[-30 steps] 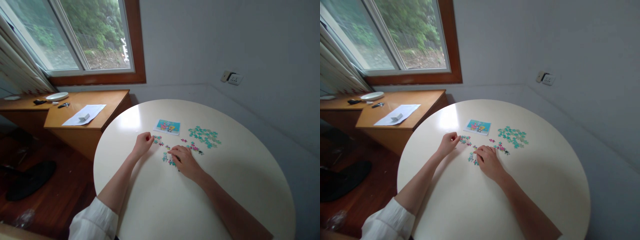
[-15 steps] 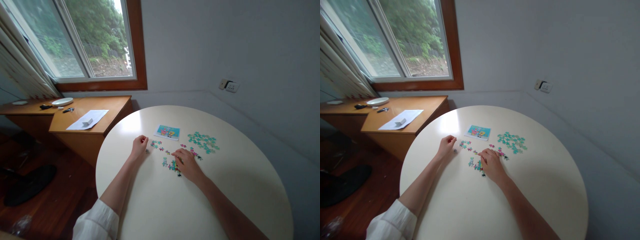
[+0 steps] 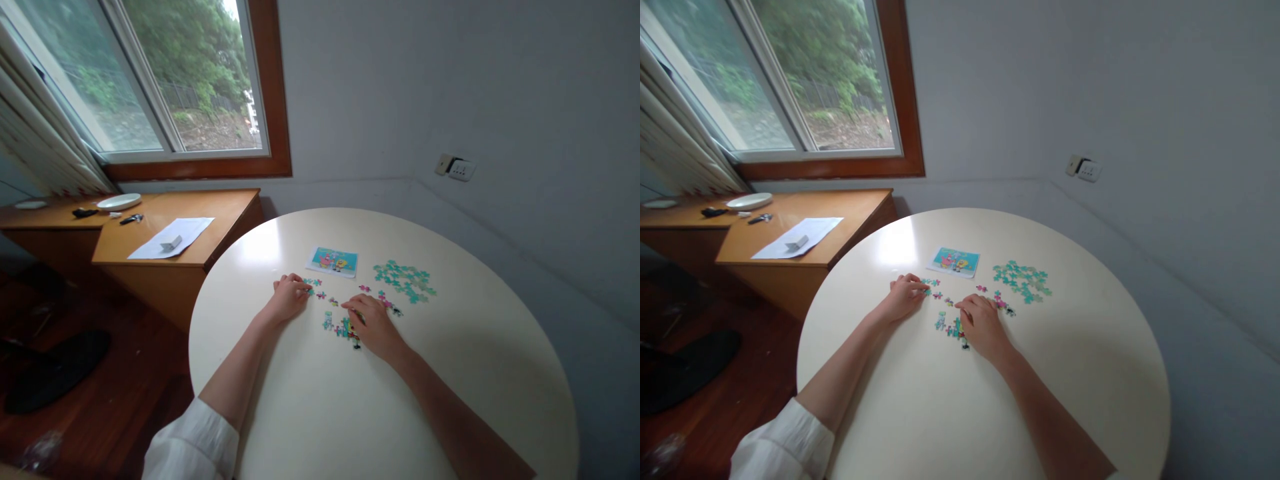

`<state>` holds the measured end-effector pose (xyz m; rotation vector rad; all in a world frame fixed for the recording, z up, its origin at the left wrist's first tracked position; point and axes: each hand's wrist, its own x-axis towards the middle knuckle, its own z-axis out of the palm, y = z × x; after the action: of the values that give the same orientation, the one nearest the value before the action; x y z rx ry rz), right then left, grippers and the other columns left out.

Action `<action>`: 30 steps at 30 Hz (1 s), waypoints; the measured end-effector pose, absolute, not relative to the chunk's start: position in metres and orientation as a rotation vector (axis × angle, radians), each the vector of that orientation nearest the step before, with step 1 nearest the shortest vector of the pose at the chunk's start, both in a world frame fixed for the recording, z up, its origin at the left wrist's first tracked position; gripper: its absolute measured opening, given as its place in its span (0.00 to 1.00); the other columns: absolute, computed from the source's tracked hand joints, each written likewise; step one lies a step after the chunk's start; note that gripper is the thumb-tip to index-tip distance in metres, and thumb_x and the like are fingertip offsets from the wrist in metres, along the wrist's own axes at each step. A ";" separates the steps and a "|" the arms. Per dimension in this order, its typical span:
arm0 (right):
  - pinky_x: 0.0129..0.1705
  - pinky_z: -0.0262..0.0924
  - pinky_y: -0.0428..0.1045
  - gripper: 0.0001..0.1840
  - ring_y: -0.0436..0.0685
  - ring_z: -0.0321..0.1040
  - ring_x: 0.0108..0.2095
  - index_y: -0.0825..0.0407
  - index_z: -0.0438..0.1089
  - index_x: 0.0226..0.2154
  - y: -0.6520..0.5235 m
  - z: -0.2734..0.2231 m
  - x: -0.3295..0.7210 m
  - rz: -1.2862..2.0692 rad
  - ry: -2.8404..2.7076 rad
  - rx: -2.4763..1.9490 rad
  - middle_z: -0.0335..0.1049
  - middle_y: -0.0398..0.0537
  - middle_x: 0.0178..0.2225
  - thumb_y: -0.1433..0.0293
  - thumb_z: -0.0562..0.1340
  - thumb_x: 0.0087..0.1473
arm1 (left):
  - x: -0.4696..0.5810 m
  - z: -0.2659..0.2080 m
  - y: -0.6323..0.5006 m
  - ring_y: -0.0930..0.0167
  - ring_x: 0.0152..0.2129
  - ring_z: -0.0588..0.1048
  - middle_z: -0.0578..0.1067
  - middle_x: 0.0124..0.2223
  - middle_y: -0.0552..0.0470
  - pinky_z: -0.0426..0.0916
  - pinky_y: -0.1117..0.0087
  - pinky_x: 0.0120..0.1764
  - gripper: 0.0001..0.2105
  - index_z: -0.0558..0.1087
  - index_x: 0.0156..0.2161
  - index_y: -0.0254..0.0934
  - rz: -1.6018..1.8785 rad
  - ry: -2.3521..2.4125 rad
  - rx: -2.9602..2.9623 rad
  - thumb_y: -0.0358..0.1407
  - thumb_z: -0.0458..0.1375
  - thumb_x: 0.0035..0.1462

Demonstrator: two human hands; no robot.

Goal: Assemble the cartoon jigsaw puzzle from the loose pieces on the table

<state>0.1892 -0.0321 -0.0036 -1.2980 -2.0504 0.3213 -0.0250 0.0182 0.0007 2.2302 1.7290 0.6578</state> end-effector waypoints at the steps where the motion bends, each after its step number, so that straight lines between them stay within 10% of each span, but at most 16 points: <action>1: 0.44 0.53 0.53 0.13 0.55 0.63 0.37 0.53 0.71 0.32 -0.032 -0.004 0.190 0.324 -2.047 -1.301 0.69 0.49 0.34 0.77 0.53 0.50 | -0.025 0.001 0.018 0.64 0.39 0.65 0.69 0.41 0.48 0.53 0.59 0.44 0.09 0.76 0.36 0.42 0.663 1.729 2.226 0.33 0.54 0.50; 30: 0.42 0.56 0.53 0.12 0.55 0.64 0.36 0.53 0.71 0.31 -0.029 -0.007 0.191 0.330 -2.033 -1.248 0.69 0.49 0.33 0.77 0.53 0.49 | -0.022 0.007 0.014 0.68 0.35 0.67 0.71 0.31 0.54 0.53 0.63 0.43 0.07 0.67 0.33 0.38 0.615 1.535 2.247 0.29 0.52 0.48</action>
<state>0.1908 -0.0287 -0.0069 -1.2480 -2.0328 0.3300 -0.0218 0.0136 0.0073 2.2472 1.5352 0.6150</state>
